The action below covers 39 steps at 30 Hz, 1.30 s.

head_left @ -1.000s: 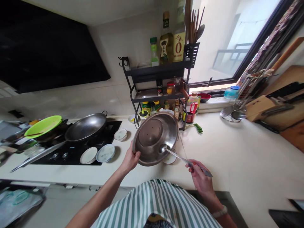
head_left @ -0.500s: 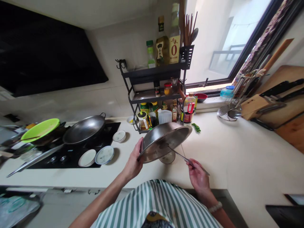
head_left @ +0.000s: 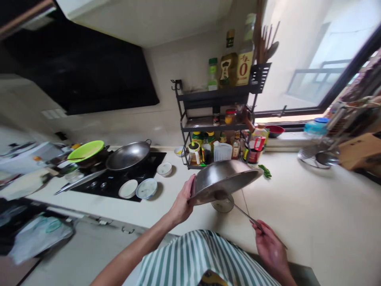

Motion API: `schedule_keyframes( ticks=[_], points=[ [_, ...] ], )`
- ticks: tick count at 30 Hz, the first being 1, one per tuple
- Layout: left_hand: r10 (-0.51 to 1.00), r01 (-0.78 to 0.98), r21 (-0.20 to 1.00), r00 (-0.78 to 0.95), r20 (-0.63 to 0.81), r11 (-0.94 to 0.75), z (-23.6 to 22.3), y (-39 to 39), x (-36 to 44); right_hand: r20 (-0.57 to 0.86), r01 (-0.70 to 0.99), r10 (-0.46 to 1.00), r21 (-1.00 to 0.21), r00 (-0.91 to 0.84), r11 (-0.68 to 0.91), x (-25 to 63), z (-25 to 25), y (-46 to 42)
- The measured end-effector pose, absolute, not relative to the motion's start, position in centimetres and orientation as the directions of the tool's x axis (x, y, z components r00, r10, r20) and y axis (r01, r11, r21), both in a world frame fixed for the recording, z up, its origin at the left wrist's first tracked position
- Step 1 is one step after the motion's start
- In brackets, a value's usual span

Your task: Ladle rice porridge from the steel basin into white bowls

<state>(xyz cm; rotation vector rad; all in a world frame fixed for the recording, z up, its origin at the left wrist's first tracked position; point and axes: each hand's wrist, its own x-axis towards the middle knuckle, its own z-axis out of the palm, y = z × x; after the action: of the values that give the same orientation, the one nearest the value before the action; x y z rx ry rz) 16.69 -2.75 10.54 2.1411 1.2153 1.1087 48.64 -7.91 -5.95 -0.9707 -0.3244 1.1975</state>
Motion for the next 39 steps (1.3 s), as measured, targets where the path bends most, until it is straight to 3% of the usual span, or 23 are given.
schedule_keyframes(
  ticks=[5,9,17,28,39],
  points=[
    [0.848,0.543,0.654,0.293,0.441,-0.527,10.0,-2.6,16.6,-0.348,-0.632,0.841,-0.775,0.415,-0.009,50.5,-8.3,-8.7],
    [0.841,0.544,0.643,0.291,0.456,-0.538,9.9,-2.6,16.6,-0.437,-0.707,0.811,-0.706,0.389,-0.042,49.8,-6.4,-7.8],
    [0.827,0.504,0.660,0.270,0.492,-0.557,9.8,-2.4,16.3,-0.300,-0.722,0.890,-0.690,0.344,0.047,45.8,-2.0,-5.3],
    [0.835,0.545,0.647,0.216,0.507,-0.534,9.6,-1.7,15.8,-0.380,-0.729,0.854,-0.685,0.355,-0.001,48.1,-5.5,-8.5],
    [0.822,0.522,0.656,0.181,0.539,-0.545,9.7,-1.5,15.7,-0.409,-0.742,0.840,-0.670,0.357,-0.011,47.8,-5.3,-7.9]
  ],
)
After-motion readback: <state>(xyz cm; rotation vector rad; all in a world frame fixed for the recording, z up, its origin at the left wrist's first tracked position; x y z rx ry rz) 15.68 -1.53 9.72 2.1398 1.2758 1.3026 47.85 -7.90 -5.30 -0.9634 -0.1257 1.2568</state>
